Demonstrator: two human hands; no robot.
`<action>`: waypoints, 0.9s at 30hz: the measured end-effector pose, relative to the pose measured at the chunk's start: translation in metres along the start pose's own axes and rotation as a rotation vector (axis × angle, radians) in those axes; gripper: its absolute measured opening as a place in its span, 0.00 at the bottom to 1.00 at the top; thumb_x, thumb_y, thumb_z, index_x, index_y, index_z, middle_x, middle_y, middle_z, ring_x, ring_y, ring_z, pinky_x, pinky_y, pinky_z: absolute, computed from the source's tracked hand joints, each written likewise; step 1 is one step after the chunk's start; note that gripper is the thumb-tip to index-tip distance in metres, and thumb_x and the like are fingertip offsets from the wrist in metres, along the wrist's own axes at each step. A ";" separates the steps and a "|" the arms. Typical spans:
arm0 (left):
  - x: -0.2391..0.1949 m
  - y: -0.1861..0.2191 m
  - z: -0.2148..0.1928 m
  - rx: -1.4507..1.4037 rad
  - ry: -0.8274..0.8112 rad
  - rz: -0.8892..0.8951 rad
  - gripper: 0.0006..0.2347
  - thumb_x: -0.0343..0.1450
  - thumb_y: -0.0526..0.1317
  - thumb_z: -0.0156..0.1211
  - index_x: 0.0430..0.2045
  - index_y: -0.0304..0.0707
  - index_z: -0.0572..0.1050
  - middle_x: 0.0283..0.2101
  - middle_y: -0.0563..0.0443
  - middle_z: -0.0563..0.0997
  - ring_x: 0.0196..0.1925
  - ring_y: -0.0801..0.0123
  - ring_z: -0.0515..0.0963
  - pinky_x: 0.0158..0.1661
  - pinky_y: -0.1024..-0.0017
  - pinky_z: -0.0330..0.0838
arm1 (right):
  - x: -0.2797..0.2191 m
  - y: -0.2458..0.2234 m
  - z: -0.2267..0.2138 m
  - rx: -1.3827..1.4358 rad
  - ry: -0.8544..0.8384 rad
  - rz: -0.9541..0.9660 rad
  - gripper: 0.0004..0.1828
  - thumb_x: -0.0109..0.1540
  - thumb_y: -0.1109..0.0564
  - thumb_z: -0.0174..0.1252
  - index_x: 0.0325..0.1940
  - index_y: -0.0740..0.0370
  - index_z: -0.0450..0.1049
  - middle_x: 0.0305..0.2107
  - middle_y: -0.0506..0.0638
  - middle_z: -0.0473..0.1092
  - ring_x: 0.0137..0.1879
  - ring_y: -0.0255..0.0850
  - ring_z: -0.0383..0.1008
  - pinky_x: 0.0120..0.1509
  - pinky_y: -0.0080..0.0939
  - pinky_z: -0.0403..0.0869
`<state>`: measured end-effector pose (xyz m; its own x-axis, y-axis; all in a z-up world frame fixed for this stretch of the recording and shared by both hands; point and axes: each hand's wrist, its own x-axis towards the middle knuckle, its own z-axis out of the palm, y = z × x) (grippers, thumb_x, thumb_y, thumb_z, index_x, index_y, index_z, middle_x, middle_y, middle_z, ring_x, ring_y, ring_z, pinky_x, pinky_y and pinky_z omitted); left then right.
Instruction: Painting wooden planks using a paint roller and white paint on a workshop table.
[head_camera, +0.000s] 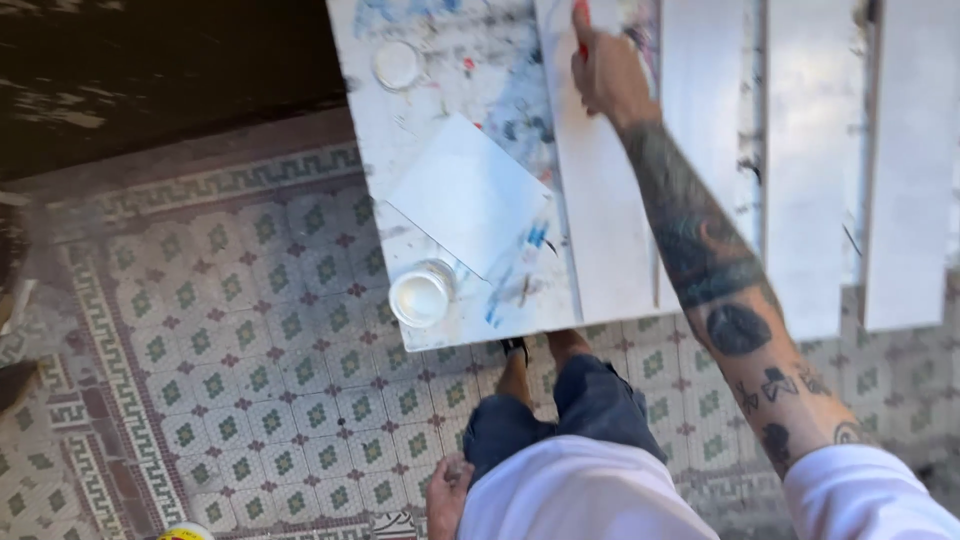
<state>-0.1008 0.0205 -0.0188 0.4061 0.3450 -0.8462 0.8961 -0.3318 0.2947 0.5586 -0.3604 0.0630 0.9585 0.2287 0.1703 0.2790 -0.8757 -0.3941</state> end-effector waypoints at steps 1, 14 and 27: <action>-0.007 0.021 -0.007 -0.015 -0.053 -0.095 0.15 0.67 0.49 0.68 0.45 0.48 0.82 0.36 0.51 0.88 0.39 0.69 0.86 0.46 0.71 0.78 | -0.027 -0.002 -0.001 0.068 -0.094 0.094 0.31 0.67 0.63 0.48 0.75 0.59 0.56 0.23 0.66 0.74 0.24 0.60 0.75 0.27 0.59 0.72; 0.033 0.101 -0.042 0.169 -0.143 0.103 0.12 0.69 0.44 0.67 0.45 0.49 0.83 0.41 0.56 0.89 0.44 0.71 0.85 0.51 0.73 0.78 | -0.392 -0.166 -0.120 0.232 -0.391 0.597 0.34 0.70 0.56 0.45 0.81 0.47 0.48 0.27 0.59 0.66 0.25 0.61 0.69 0.30 0.56 0.66; 0.019 0.110 -0.034 0.187 -0.143 0.033 0.16 0.68 0.50 0.66 0.49 0.52 0.82 0.47 0.55 0.88 0.49 0.69 0.85 0.53 0.68 0.78 | -0.269 -0.119 -0.102 0.262 -0.335 0.524 0.33 0.72 0.57 0.40 0.82 0.55 0.42 0.15 0.45 0.58 0.18 0.35 0.56 0.23 0.40 0.59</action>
<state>0.0117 0.0207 0.0126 0.3932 0.2073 -0.8958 0.8285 -0.5024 0.2474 0.2612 -0.3610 0.1557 0.9257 -0.0420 -0.3760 -0.2636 -0.7844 -0.5615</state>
